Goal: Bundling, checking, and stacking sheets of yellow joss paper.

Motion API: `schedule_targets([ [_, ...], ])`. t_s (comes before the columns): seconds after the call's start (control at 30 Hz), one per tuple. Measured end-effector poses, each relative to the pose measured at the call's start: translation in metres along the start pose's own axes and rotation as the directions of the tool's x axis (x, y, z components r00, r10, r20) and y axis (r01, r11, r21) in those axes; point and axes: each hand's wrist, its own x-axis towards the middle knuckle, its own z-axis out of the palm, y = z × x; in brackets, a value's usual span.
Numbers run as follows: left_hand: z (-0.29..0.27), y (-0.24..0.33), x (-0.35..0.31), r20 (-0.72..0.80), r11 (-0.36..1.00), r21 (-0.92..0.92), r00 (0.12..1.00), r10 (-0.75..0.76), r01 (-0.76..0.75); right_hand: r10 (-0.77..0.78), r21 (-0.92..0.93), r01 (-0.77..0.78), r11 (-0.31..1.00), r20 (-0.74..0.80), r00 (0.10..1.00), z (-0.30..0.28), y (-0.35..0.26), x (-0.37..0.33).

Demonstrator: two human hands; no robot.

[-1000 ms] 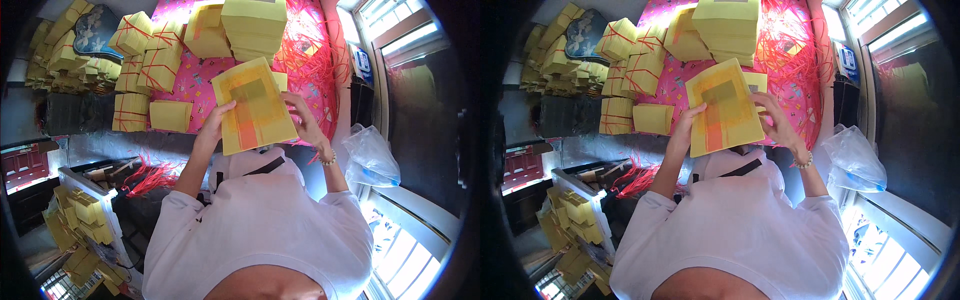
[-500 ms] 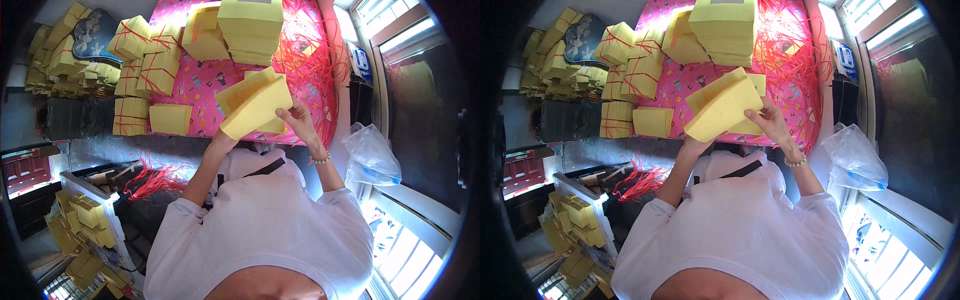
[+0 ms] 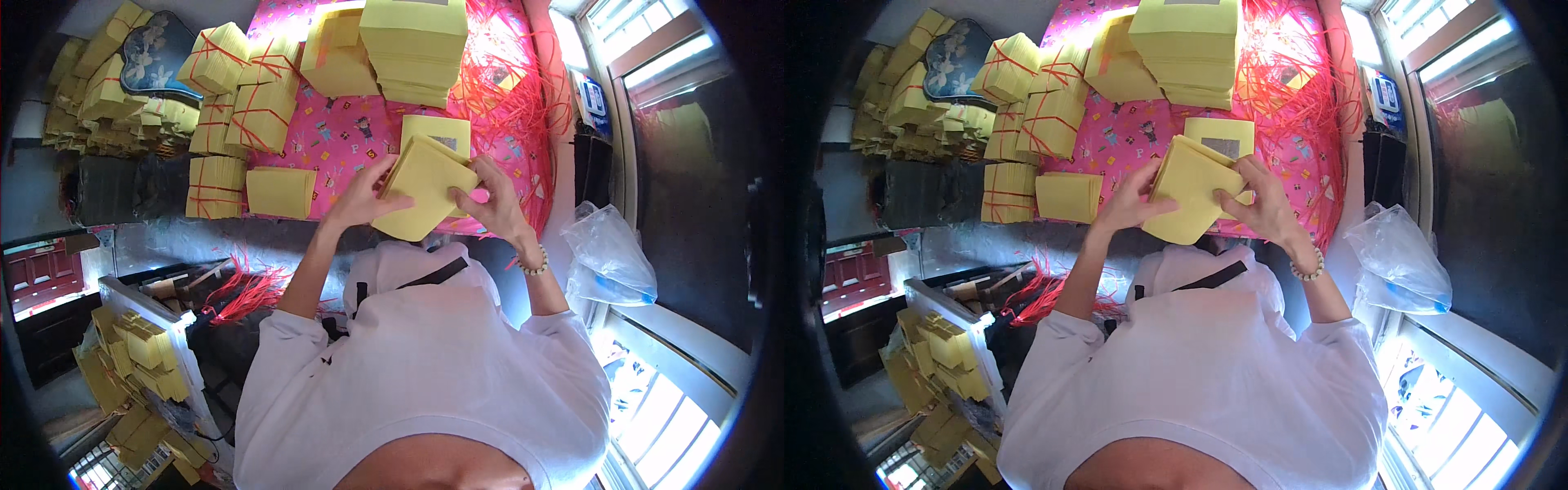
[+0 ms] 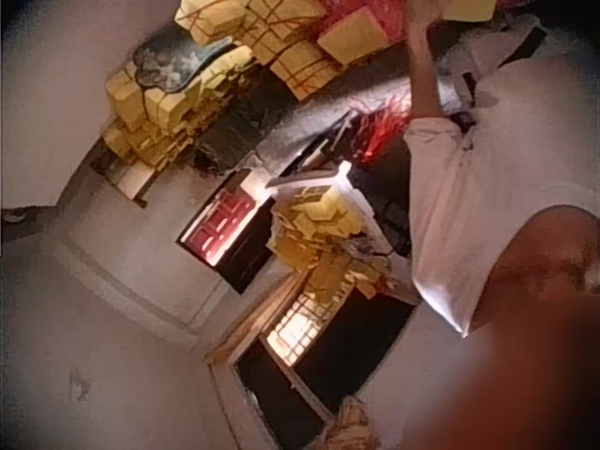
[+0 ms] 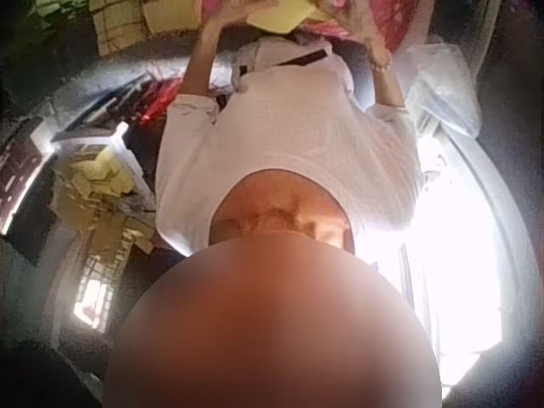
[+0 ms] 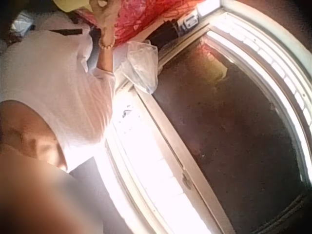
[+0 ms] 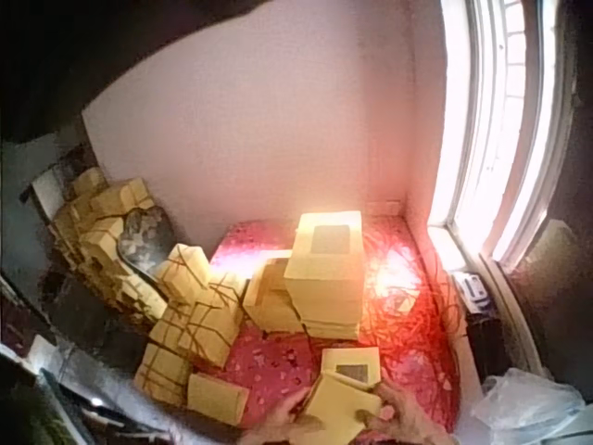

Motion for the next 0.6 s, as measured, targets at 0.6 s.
schedule_targets([
  [0.6,0.075,0.014,0.021,-0.430,0.939,-0.282,0.901,0.059,-0.196,0.289,0.661,-0.007,0.750,-0.319,0.903,0.050,-0.003,-0.004],
])
